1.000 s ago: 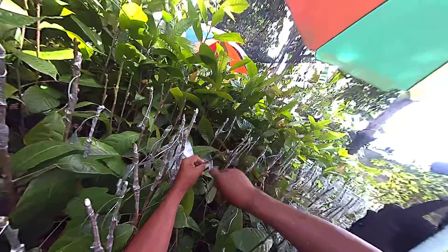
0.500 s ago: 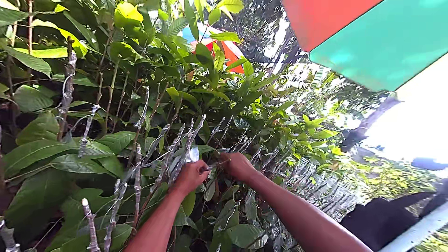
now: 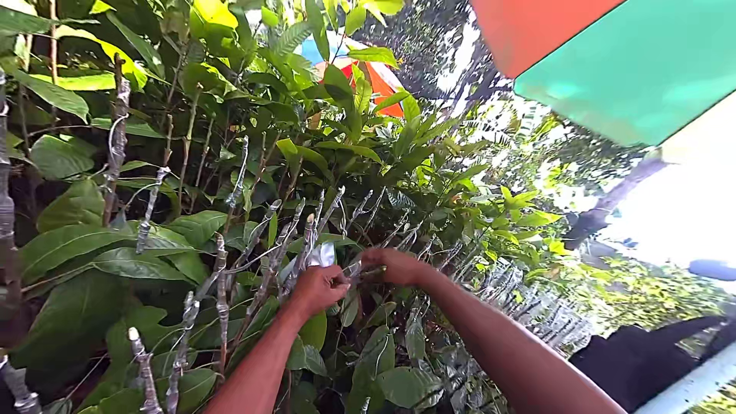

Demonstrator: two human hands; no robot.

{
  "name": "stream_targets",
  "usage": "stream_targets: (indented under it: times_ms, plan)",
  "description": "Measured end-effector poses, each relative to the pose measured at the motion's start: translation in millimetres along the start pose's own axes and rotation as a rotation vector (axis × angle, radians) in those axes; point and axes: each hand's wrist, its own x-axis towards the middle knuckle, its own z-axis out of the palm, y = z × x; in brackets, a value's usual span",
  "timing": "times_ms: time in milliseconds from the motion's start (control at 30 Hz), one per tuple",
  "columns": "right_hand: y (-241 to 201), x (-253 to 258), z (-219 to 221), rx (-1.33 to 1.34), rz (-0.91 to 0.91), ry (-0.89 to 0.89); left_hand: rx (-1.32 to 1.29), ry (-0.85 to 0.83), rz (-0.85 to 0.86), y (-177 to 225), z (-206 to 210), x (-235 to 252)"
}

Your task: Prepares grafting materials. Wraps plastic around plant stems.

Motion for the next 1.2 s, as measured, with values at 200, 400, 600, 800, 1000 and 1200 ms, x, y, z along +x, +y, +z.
stream_targets:
  times_ms: [200, 400, 600, 800, 1000, 1200]
  plan:
    - [-6.9, -11.1, 20.1, -0.132, 0.159, 0.097, -0.118, 0.119, -0.048, -8.4, -3.6, 6.6]
    - [-16.6, -15.7, -9.3, 0.632, 0.020, 0.205, 0.000, -0.210, -0.050, 5.2, 4.3, 7.6]
    - [-7.6, -3.4, -11.4, 0.100, 0.025, 0.121, 0.019, -0.192, 0.012, 1.4, 6.5, 4.6]
    - [-46.7, -34.7, 18.3, -0.201, 0.133, 0.161, -0.222, 0.218, -0.079, -3.0, -12.9, 5.7]
    - [-65.6, -48.7, -29.0, 0.479, -0.131, 0.055, 0.108, -0.049, 0.053, 4.3, 0.5, 6.1]
    - [-78.3, -63.9, 5.1, -0.254, 0.094, 0.214, 0.172, 0.052, 0.052, 10.5, -11.3, 3.4]
